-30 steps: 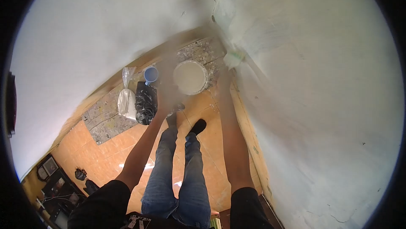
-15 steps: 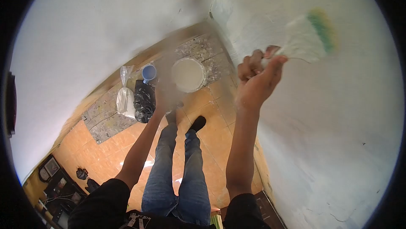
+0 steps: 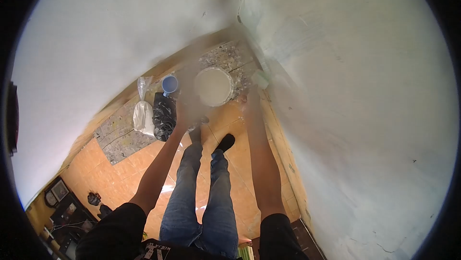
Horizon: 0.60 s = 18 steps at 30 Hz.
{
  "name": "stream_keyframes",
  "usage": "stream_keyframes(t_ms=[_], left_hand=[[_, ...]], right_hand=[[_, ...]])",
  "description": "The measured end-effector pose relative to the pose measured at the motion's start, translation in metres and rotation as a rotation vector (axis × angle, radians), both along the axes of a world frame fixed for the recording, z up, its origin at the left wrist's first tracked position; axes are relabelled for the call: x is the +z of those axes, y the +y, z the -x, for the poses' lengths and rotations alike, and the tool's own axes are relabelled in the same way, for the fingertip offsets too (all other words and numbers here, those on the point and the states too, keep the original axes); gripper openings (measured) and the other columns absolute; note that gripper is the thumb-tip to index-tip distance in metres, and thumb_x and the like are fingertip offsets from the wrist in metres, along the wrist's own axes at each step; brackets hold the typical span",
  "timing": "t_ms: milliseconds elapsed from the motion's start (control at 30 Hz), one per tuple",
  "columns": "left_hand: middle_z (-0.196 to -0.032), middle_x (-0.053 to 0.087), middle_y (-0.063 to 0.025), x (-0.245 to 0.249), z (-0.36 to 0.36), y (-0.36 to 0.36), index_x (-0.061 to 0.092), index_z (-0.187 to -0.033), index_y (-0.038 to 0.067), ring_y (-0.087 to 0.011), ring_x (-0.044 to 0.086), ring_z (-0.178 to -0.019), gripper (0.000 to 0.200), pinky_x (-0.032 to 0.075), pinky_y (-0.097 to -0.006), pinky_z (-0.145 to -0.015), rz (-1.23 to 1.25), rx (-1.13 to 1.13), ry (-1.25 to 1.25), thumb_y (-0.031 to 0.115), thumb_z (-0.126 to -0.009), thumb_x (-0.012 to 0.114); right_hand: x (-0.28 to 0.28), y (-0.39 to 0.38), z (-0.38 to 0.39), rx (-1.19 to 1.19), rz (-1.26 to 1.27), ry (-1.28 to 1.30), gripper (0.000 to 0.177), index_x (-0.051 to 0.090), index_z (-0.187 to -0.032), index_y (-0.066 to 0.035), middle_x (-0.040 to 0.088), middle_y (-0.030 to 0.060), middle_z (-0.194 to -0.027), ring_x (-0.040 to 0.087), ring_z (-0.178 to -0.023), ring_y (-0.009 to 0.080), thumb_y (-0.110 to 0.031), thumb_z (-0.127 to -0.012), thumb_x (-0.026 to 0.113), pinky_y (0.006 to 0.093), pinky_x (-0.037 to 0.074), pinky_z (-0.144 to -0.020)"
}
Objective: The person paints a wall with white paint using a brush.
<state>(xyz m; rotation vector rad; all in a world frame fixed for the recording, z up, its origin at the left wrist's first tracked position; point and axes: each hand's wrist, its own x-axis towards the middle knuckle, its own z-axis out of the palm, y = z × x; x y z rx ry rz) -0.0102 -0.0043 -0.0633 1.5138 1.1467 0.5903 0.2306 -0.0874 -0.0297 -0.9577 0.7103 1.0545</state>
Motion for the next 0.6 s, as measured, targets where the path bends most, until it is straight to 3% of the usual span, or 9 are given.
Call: stream_keyframes(t_ms=[33,100,167,200,267,400,500,600], left_hand=[[-0.104,0.062,-0.0079,-0.002,0.0,-0.001,0.058,-0.114,0.005,-0.0181,0.058,-0.087,0.036,0.049,-0.0298,-0.075,0.03,0.006,-0.014,0.0,-0.08,0.07],[-0.104,0.062,-0.0075,-0.003,-0.001,-0.001,0.058,-0.114,0.006,-0.0175,0.058,-0.087,0.037,0.049,-0.0295,-0.074,0.021,0.024,-0.007,0.0,-0.08,0.07],[-0.104,0.062,-0.0071,0.0,-0.002,0.0,0.058,-0.115,0.007,-0.0171,0.058,-0.086,0.037,0.049,-0.0292,-0.073,-0.04,0.017,-0.008,0.001,-0.08,0.07],[-0.104,0.062,-0.0069,0.0,-0.001,-0.001,0.058,-0.115,0.007,-0.017,0.058,-0.086,0.038,0.049,-0.0291,-0.073,-0.059,0.01,-0.002,0.001,-0.08,0.07],[-0.104,0.061,-0.0067,0.0,-0.002,-0.002,0.058,-0.115,0.007,-0.0168,0.058,-0.086,0.038,0.049,-0.029,-0.072,-0.078,-0.001,0.018,0.001,-0.08,0.071],[-0.104,0.062,-0.0059,0.009,-0.002,0.001,0.057,-0.117,0.009,-0.0162,0.058,-0.085,0.04,0.049,-0.0288,-0.068,-0.085,-0.038,0.086,0.002,-0.08,0.071],[-0.104,0.062,-0.0053,0.022,-0.006,-0.001,0.056,-0.118,0.01,-0.0158,0.058,-0.085,0.041,0.048,-0.0287,-0.064,-0.045,0.025,0.066,0.003,-0.081,0.071],[-0.104,0.062,-0.0051,0.024,-0.005,-0.001,0.057,-0.118,0.011,-0.0156,0.058,-0.084,0.041,0.047,-0.0285,-0.06,-0.066,0.024,0.005,0.004,-0.081,0.071]], right_hand=[[0.005,0.003,-0.006,-0.107,0.017,0.125,0.034,0.05,-0.088,-0.011,0.036,-0.0042,-0.064,0.027,-0.047,0.006,-0.041,-0.101,0.042,0.022,0.022,-0.039],[0.019,0.012,-0.025,-0.055,0.055,-0.051,0.034,0.05,-0.089,-0.009,0.034,-0.0048,-0.064,0.026,-0.047,0.0055,-0.04,-0.101,0.042,0.0217,0.021,-0.038],[0.073,0.022,-0.034,-0.062,-0.005,-0.091,0.033,0.049,-0.091,-0.008,0.033,-0.0054,-0.064,0.025,-0.047,0.0048,-0.039,-0.101,0.043,0.0211,0.02,-0.038],[0.126,0.028,-0.033,-0.098,-0.081,-0.043,0.032,0.048,-0.093,-0.008,0.033,-0.0058,-0.064,0.025,-0.047,0.0044,-0.039,-0.101,0.043,0.0206,0.02,-0.037],[0.188,0.026,-0.022,-0.003,-0.294,-0.233,0.029,0.046,-0.097,-0.009,0.03,-0.0056,-0.063,0.023,-0.047,0.0047,-0.038,-0.101,0.045,0.0203,0.02,-0.038],[0.287,0.036,0.01,0.057,-0.288,-0.754,0.034,0.043,-0.096,-0.011,0.025,-0.0051,-0.062,0.019,-0.049,0.0046,-0.045,-0.1,0.043,0.0222,0.015,-0.042],[0.283,0.045,0.0,0.025,-0.214,-1.063,0.037,0.041,-0.091,-0.013,0.025,-0.0058,-0.061,0.019,-0.047,0.0043,-0.05,-0.099,0.041,0.0222,0.015,-0.042],[0.219,0.051,-0.028,0.057,-0.081,-1.138,0.038,0.043,-0.091,-0.012,0.029,-0.0044,-0.06,0.025,-0.048,0.0056,-0.049,-0.1,0.042,0.0224,0.019,-0.042]])
